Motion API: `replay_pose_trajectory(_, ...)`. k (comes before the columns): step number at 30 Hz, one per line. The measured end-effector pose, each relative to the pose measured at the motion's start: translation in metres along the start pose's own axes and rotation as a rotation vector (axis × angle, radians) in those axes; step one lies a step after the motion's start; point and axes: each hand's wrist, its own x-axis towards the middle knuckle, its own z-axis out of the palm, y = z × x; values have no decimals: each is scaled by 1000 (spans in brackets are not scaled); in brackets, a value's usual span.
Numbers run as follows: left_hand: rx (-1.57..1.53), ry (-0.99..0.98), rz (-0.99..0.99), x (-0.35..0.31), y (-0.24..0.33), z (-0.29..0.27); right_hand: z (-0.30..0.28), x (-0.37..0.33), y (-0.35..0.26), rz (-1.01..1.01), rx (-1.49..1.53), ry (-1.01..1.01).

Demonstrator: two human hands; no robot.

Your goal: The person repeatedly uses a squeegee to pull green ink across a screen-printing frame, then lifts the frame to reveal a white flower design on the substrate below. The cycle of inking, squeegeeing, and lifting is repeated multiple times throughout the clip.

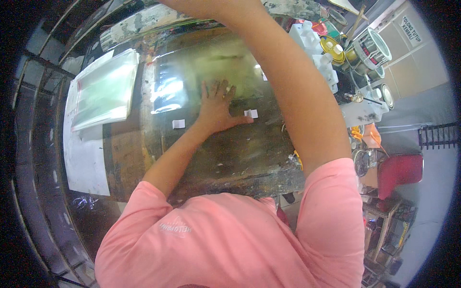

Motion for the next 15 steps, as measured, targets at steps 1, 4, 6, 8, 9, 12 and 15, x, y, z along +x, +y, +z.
replay_pose_trajectory(1,-10,-16,18,0,7,1,-1,1,0,6,1,-22)
replay_pose_trajectory(4,-34,-6,43,-5,20,3,-3,6,0,33,-6,-75)
replay_pose_trajectory(6,-92,2,25,-9,22,5,-3,8,-1,65,-26,-94)
replay_pose_trajectory(8,-100,56,39,-14,20,7,-3,9,-2,44,-11,-65)
replay_pose_trajectory(9,-86,54,34,-15,19,8,-4,9,-2,33,-3,-51)
replay_pose_trajectory(12,-114,31,45,-22,20,9,-6,5,-5,36,5,-51)
replay_pose_trajectory(15,-105,86,65,-25,21,8,-10,1,-7,73,4,-92)
